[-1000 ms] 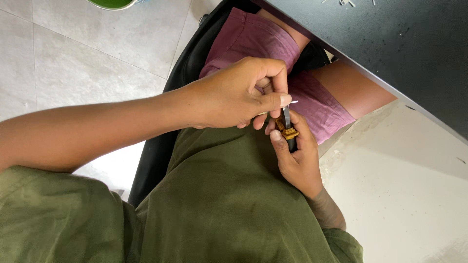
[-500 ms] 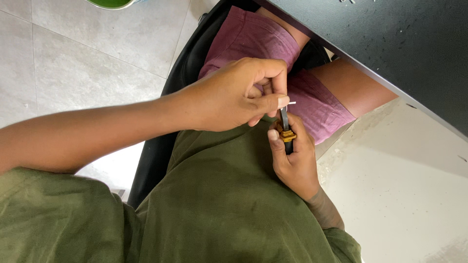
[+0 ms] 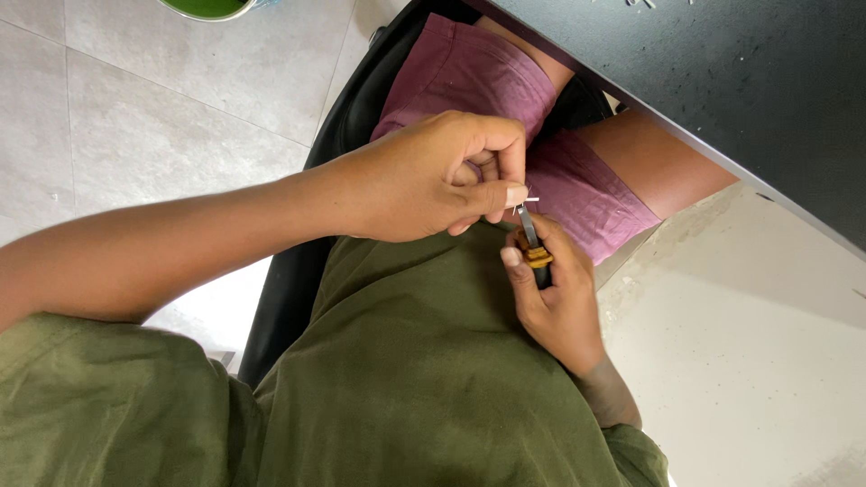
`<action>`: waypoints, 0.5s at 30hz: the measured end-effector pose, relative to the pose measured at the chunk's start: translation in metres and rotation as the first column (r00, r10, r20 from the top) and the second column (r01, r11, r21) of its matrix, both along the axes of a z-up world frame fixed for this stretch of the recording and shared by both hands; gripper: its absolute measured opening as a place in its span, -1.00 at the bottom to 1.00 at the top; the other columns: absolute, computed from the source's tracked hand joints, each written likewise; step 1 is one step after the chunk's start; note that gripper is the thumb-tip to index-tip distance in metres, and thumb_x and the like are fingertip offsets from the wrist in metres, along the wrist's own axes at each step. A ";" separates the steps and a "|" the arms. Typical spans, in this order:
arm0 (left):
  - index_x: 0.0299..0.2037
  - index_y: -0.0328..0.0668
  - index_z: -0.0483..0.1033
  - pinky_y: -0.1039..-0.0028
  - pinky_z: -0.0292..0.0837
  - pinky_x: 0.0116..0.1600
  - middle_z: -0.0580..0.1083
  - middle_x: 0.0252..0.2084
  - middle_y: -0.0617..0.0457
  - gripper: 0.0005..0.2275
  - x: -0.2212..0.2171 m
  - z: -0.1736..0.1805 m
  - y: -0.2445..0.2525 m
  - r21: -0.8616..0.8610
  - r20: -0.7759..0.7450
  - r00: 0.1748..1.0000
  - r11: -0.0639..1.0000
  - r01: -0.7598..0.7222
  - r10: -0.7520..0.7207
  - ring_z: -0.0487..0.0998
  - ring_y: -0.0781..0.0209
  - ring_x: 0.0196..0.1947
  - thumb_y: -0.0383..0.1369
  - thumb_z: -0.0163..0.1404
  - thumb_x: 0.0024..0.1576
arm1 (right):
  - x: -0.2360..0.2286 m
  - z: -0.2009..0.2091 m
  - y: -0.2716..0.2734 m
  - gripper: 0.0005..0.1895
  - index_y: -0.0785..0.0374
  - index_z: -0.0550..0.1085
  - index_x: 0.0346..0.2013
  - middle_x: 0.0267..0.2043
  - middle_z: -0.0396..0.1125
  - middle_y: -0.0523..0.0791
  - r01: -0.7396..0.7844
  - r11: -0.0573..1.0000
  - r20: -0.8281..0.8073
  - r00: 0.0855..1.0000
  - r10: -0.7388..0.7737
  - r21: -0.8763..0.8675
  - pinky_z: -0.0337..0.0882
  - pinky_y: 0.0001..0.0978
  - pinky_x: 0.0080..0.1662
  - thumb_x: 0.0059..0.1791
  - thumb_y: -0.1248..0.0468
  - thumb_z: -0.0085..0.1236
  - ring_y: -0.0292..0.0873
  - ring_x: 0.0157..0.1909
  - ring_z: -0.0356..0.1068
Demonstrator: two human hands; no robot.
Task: The person repeatedly picks up small metal fasteners from a pile on a black table and uses a utility knife to trim or scrape them. The trimmed pieces are placed back on the table. The person continues this repetitive process throughout the clip.
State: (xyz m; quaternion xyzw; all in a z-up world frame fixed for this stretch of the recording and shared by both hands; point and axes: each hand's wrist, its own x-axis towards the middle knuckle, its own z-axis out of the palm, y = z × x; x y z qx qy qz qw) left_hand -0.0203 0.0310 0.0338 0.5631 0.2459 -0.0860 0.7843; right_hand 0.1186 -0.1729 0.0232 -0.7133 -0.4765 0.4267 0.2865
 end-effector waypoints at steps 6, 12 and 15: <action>-0.30 -0.10 0.39 0.66 0.29 -0.50 0.52 -0.41 0.12 -0.89 0.002 0.004 0.003 -0.013 -0.030 0.997 0.998 0.067 -0.067 0.43 0.43 -0.63 -0.36 -0.02 0.28 | 0.018 0.011 0.004 -0.68 0.40 0.41 0.11 -0.18 0.34 -0.06 -0.141 0.990 0.048 0.989 0.140 0.015 0.35 -0.34 -0.06 0.15 0.24 -0.01 -0.13 -0.19 0.36; -0.27 -0.03 0.44 0.65 0.31 -0.43 0.57 -0.34 0.20 -0.91 0.018 0.035 0.017 -0.040 -0.204 0.948 0.969 0.243 -0.246 0.48 0.47 -0.59 -0.30 0.01 0.27 | 0.054 0.016 -0.015 -0.53 0.29 0.30 0.30 -0.07 0.42 -0.06 -0.184 0.982 -0.141 0.974 0.176 -0.046 0.49 -0.35 -0.09 0.12 0.20 -0.03 -0.16 -0.13 0.44; -0.28 0.02 0.44 0.56 0.34 -0.39 0.58 -0.34 0.26 -0.86 0.037 0.059 0.025 0.013 -0.279 0.873 0.907 0.420 -0.400 0.57 0.45 -0.53 -0.19 -0.02 0.28 | 0.078 0.018 -0.040 -0.53 0.46 0.32 0.25 -0.06 0.40 0.02 -0.085 0.996 -0.117 0.990 0.080 -0.035 0.44 -0.33 0.00 0.08 0.30 0.02 -0.13 -0.07 0.46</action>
